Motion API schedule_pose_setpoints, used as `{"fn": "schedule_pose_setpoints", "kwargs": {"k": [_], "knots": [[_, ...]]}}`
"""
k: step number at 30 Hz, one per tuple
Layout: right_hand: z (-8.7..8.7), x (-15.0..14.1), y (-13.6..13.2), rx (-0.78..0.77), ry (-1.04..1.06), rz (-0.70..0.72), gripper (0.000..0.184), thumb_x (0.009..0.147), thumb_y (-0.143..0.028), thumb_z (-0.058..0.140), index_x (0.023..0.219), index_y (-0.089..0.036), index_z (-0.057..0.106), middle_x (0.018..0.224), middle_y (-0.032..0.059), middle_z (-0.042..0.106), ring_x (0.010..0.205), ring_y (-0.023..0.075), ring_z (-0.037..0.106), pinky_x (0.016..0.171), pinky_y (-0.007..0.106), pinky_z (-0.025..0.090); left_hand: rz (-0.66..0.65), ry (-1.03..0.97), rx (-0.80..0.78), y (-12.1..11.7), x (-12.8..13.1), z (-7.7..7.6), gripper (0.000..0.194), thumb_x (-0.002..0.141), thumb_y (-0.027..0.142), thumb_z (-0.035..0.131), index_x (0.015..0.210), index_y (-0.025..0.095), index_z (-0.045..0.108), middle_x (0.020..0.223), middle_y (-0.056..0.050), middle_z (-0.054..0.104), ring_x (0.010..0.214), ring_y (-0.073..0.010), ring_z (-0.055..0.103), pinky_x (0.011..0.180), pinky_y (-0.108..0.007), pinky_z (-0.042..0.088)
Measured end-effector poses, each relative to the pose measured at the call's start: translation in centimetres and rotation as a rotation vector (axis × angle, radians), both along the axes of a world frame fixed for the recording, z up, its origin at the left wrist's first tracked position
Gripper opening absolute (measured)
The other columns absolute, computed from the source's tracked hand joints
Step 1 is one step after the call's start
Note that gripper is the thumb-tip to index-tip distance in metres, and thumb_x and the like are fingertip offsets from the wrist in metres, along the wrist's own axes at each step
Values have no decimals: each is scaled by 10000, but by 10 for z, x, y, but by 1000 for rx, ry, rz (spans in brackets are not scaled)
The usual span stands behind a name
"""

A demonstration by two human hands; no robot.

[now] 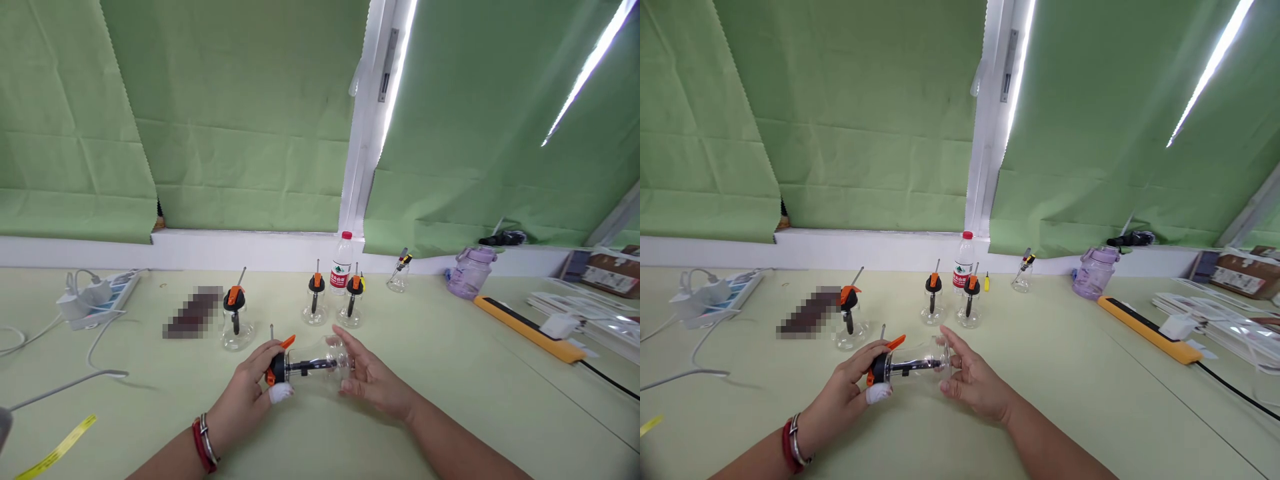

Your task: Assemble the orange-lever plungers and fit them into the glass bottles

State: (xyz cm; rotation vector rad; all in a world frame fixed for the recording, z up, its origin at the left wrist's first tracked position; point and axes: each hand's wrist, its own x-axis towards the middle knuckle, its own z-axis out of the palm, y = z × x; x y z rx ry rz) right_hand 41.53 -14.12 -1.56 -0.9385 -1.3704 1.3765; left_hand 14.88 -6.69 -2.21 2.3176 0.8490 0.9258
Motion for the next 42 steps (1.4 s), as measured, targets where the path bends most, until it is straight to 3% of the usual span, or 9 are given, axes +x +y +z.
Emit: {"fn": "schedule_pose_setpoints", "kwargs": {"k": [13,19,22,25,28,31,36,39,42], "knots": [[-6,0,4,-121,14,40,685,707,-337,740,1288,-325,377,1087,43,502,775,146,576,633,283,457,-29,104,113,5,-5,-12,532,840,380,585,1331,247,431,1384,-116,479,1286,-286,430,1059,-413,398],[4,2,-1,31,-482,-63,798,547,-323,824,1253,-261,456,1228,75,476,1103,252,483,889,363,428,-95,145,234,0,-5,-11,624,874,322,552,1423,341,256,1477,-67,353,1334,-273,361,1079,-424,369],[12,-5,-7,160,-690,-88,921,535,-304,811,1349,-313,380,1297,55,431,1171,251,441,981,370,374,-157,104,244,-9,-1,-3,629,904,258,502,1442,358,192,1531,-48,231,1371,-270,287,1090,-421,350],[17,-9,-7,276,-781,-79,859,516,-228,775,1303,-295,437,1273,46,456,1154,243,464,984,339,373,-182,-10,193,-17,2,4,654,915,227,467,1457,351,122,1564,-54,71,1366,-281,297,1023,-387,443],[20,7,-3,300,-810,-83,744,527,-178,713,1229,-252,479,1200,48,522,1064,231,529,910,312,423,-58,-63,203,-16,2,9,634,897,239,481,1446,324,175,1561,-77,67,1375,-315,260,957,-420,495],[22,42,2,336,-854,-98,707,527,-147,678,1205,-227,494,1206,56,534,1077,238,530,933,320,408,236,-106,332,-4,-1,11,499,867,256,522,1342,283,374,1547,-93,116,1381,-339,225,1038,-548,360],[15,110,5,233,-894,-323,712,535,-179,685,1217,-210,484,1188,81,561,1087,262,528,966,382,390,647,-97,263,26,-10,3,248,821,276,549,1060,233,605,1543,-71,78,1406,-345,117,1074,-562,266],[3,135,9,142,-880,-470,619,548,-241,726,1131,-176,526,1071,92,614,999,259,569,921,393,424,658,-69,134,41,-17,-6,268,798,270,549,1049,237,636,1537,-69,89,1407,-352,106,1070,-555,274],[-13,145,16,148,-771,-538,519,597,-279,724,1078,-169,562,1049,96,641,976,260,589,905,398,439,538,-57,-43,53,-22,-14,333,788,263,541,1110,255,628,1535,-69,124,1383,-348,217,1031,-498,365]]}}
